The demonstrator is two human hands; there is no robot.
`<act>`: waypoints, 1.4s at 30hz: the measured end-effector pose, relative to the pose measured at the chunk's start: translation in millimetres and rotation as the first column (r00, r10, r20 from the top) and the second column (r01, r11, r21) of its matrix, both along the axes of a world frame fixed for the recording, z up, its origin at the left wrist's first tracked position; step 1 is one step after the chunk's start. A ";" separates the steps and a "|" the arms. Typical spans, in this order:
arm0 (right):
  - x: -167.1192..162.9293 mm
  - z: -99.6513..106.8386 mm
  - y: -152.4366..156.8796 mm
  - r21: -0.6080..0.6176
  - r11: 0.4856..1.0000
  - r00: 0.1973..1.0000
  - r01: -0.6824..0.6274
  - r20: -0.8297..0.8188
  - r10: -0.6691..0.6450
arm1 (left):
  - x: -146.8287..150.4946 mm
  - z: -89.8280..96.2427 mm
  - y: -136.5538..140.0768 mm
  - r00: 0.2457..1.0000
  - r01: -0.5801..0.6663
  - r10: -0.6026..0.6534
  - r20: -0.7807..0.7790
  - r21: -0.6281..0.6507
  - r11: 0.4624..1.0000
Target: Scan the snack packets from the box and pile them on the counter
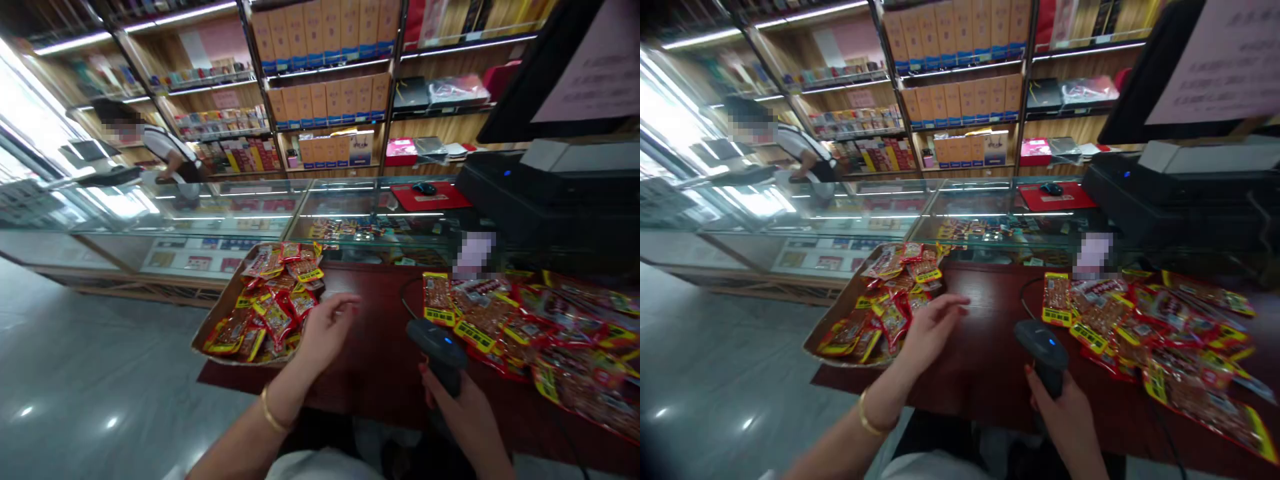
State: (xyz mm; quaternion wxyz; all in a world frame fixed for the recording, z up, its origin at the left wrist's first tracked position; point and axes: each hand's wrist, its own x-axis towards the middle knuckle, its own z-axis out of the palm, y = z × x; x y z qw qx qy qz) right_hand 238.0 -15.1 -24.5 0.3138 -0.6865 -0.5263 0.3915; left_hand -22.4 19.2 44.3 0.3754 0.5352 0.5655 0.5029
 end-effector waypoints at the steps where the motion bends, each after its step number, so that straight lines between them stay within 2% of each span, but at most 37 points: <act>1: -2.7 -2.4 0.5 -0.004 0.999 0.999 -0.042 -0.005 0.042 | -34.0 9.8 -17.5 0.983 -0.122 0.126 -0.131 0.032 0.992; 3: -7.5 -5.1 0.0 0.016 0.996 0.996 -0.092 -0.012 0.092 | -97.9 24.9 -39.2 0.852 -0.306 0.316 -0.417 0.093 0.948; 5: -11.1 -5.9 -1.3 0.040 0.995 0.996 -0.092 0.000 0.092 | -148.4 31.0 -43.8 0.687 -0.340 0.292 -0.665 0.061 0.938; 7: -13.3 -6.2 -2.4 0.042 0.995 0.996 -0.088 0.000 0.088 | -178.5 30.4 -36.5 0.554 -0.300 0.200 -0.808 0.030 0.954; 9: -14.4 -6.6 -2.8 0.033 0.995 0.996 -0.090 -0.001 0.090 | -188.0 28.4 -23.7 0.444 -0.218 0.129 -0.887 0.033 0.975; 13: -16.6 -5.4 -3.2 0.026 0.994 0.994 -0.107 0.013 0.107 | -172.7 26.9 3.6 0.254 -0.094 0.001 -0.967 -0.024 0.995; 16: -20.1 -1.6 -3.8 0.025 0.994 0.994 -0.107 0.011 0.106 | -160.5 23.1 16.6 0.202 -0.109 -0.057 -0.978 -0.081 0.991; 19: -23.0 2.8 -4.7 0.021 0.994 0.994 -0.106 -0.013 0.106 | -157.6 20.6 16.4 0.192 -0.113 -0.030 -0.981 -0.053 0.992; 21: -23.0 4.6 -5.6 0.032 0.994 0.994 -0.107 -0.019 0.107 | -156.5 24.7 8.4 0.216 -0.091 0.013 -0.976 -0.007 0.996; 23: -21.4 5.0 -6.8 0.044 0.994 0.994 -0.102 -0.018 0.103 | -150.9 34.3 -4.5 0.293 -0.081 0.110 -0.950 0.090 0.993; 25: -19.0 4.4 -8.3 0.052 0.994 0.995 -0.091 -0.024 0.092 | -137.8 46.3 -18.8 0.418 -0.167 0.266 -0.868 0.214 0.962; 27: -16.9 3.8 -9.9 0.049 0.996 0.996 -0.078 -0.039 0.080 | -117.1 55.5 -30.3 0.604 -0.323 0.399 -0.690 0.246 0.914; 29: -15.8 4.5 -11.3 0.046 0.997 0.996 -0.067 -0.063 0.070 | -91.3 57.8 -35.4 0.831 -0.403 0.415 -0.371 0.113 0.908; 30: -15.8 5.8 -12.0 0.045 0.997 0.995 -0.062 -0.073 0.065 | -77.9 55.9 -35.3 0.913 -0.375 0.373 -0.166 0.018 0.927; 31: -16.1 7.8 -12.5 0.043 0.998 0.995 -0.056 -0.082 0.059 | -64.8 52.3 -33.9 0.948 -0.312 0.315 0.042 -0.064 0.948; 32: -16.5 10.5 -13.1 0.037 0.998 0.995 -0.050 -0.088 0.053 | -52.5 47.5 -31.6 0.938 -0.238 0.261 0.227 -0.124 0.963; 34: -17.4 17.3 -14.4 0.029 0.999 0.995 -0.036 -0.092 0.038 | -31.9 35.8 -25.9 0.858 -0.116 0.190 0.476 -0.180 0.977; 38: -17.6 29.9 -17.8 0.047 0.999 0.996 -0.023 -0.084 0.027 | -8.2 11.4 -14.2 0.703 0.030 0.151 0.695 -0.241 0.970; 40: -17.2 32.3 -19.6 0.060 0.998 0.997 -0.033 -0.074 0.037 | -2.9 -1.8 -7.3 0.585 0.130 0.179 0.791 -0.310 0.942; 42: -17.1 31.6 -21.0 0.080 0.995 0.996 -0.052 -0.068 0.058 | -0.2 -16.5 0.5 0.436 0.291 0.195 0.879 -0.342 0.893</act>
